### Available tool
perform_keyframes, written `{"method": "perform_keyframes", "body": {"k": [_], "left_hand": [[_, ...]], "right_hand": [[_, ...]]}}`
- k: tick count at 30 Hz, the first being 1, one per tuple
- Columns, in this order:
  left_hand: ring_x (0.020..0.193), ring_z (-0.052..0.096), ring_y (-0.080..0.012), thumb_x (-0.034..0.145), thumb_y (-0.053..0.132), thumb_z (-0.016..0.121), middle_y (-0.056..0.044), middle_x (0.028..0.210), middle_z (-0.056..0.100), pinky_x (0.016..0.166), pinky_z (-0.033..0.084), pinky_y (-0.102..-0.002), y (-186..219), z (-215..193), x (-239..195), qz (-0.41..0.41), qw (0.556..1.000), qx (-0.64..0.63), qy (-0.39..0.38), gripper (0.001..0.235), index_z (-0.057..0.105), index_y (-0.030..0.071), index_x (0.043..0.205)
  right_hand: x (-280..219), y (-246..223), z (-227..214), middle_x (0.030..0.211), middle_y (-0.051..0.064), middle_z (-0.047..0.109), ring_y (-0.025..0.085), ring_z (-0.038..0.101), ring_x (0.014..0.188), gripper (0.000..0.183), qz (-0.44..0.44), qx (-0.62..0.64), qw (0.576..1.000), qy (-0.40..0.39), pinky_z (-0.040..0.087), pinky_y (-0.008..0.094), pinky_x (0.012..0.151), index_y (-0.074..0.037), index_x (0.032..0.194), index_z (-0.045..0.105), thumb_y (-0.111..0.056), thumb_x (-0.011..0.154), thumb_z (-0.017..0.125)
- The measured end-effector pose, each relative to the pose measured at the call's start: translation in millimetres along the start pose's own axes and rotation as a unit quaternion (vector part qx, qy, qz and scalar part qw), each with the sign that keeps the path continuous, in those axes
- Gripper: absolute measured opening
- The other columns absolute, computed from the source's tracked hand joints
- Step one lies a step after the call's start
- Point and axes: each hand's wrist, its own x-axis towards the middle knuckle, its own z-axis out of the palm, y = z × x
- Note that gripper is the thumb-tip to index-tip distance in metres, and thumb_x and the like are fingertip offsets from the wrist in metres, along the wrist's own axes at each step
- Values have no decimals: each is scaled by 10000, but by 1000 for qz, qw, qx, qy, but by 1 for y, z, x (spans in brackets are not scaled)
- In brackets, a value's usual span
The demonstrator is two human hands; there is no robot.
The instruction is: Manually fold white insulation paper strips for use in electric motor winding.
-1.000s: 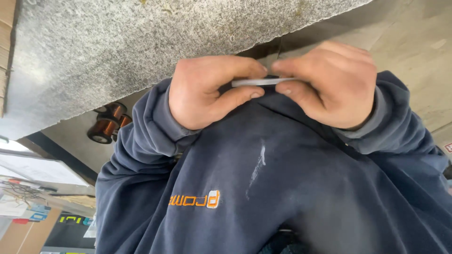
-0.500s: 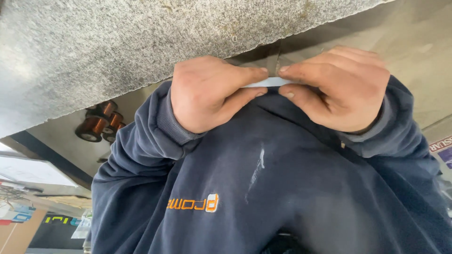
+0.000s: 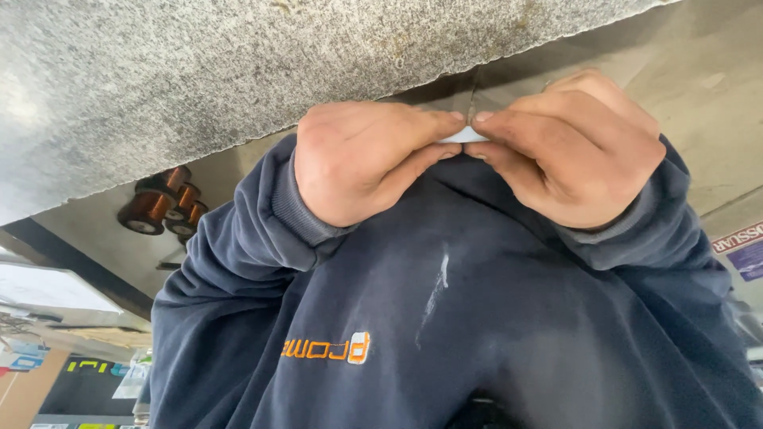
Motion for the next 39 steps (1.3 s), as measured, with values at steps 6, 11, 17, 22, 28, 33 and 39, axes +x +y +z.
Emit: {"method": "perform_keyframes", "body": {"k": [6,11,17,22,28,33,39], "left_hand": [[890,748,-224,1046,113,821,-65,1044,732,716,581,-320,-3,-2,0,31,999,7,-10,208,707,57,1210],[880,735,-238,1015,94,810,-67,1020,725,698,571,-328,-3,-1,2,31,999,9,-13,205,708,56,1189],[916,745,-248,984,78,830,-74,989,719,723,580,-341,-2,3,5,50,999,4,17,187,706,57,1123],[880,731,-271,931,43,829,-91,942,712,780,603,-356,10,-10,12,68,997,-1,22,165,716,37,1051],[787,723,-226,843,13,804,-67,860,719,788,628,-349,25,-24,14,140,989,29,-39,151,750,20,984],[776,720,-198,844,89,797,-68,855,721,804,630,-351,29,-31,18,173,982,64,-38,131,739,17,937],[749,732,-203,864,78,817,-81,812,719,787,638,-348,28,-36,16,171,982,72,-43,116,725,8,880]], "right_hand": [[-1,2,4,1019,87,699,259,628,837,284,-8,-4,1000,8,520,345,747,-19,1115,750,5,893,926],[-8,1,8,978,80,701,250,627,853,205,12,-17,1000,10,514,328,762,-19,1067,747,7,909,876],[-3,-3,5,967,86,699,261,622,815,232,28,-13,999,16,510,341,728,-36,1053,752,10,926,940],[0,-6,0,967,86,687,246,629,785,234,22,32,999,18,515,323,710,-35,1059,767,14,913,943],[5,-9,-10,780,112,688,260,621,639,249,-94,68,993,16,479,368,545,23,859,765,-79,683,909],[-3,-4,-10,773,108,697,247,632,619,238,-117,78,990,32,497,351,531,23,846,758,-82,685,898],[-9,0,-18,765,107,697,231,640,622,226,-103,73,992,20,502,334,530,23,840,762,-48,677,902]]}}
